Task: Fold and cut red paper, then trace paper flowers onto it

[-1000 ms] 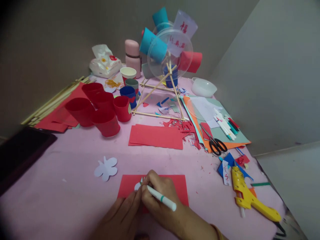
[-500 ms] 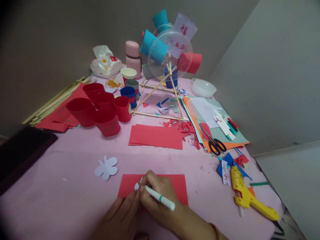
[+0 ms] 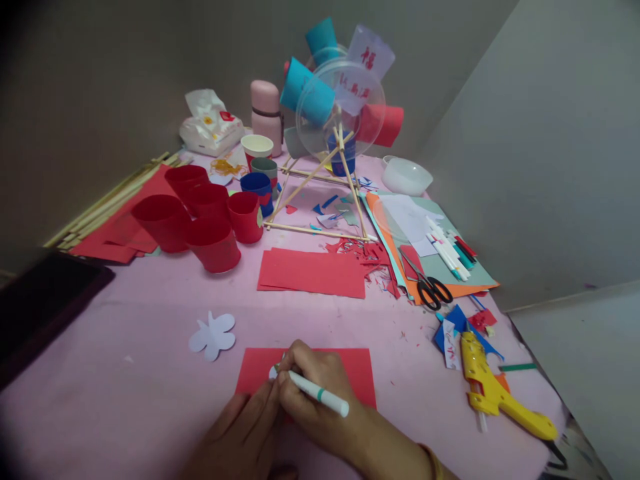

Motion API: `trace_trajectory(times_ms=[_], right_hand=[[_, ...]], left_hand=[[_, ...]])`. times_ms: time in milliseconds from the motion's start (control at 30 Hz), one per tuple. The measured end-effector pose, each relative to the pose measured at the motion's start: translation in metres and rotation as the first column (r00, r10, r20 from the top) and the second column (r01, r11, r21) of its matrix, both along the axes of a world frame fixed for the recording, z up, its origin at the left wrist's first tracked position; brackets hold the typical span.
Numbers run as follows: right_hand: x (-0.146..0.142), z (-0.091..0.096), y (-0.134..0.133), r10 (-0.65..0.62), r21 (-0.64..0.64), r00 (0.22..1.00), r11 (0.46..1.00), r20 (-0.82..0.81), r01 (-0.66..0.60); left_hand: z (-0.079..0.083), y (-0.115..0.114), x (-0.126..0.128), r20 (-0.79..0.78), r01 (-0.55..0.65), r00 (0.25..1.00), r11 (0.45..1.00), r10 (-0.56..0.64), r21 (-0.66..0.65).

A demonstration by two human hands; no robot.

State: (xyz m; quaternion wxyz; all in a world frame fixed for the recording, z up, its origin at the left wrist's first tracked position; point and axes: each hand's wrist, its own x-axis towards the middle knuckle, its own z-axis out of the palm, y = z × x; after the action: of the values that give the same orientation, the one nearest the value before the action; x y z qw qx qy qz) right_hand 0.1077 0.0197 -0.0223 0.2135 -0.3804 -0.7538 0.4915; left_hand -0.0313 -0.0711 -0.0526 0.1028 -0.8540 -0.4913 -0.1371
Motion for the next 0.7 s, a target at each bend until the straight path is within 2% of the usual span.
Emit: trace_trajectory(times_ms=[433,700], right_hand=[[-0.0002,0.0053,0.0037,0.046,0.015,0.999,0.999,0.025,-0.047],[-0.0002,0.0055,0.0082,0.088,0.004,0.996,0.996,0.003,-0.088]], left_hand=[[0.0084,0.0044,-0.0006,-0.02,0.028,0.999,0.998,-0.028,0.047],[0.0044,0.0012,0.0023,0.038,-0.032,0.999,0.998,0.03,0.058]])
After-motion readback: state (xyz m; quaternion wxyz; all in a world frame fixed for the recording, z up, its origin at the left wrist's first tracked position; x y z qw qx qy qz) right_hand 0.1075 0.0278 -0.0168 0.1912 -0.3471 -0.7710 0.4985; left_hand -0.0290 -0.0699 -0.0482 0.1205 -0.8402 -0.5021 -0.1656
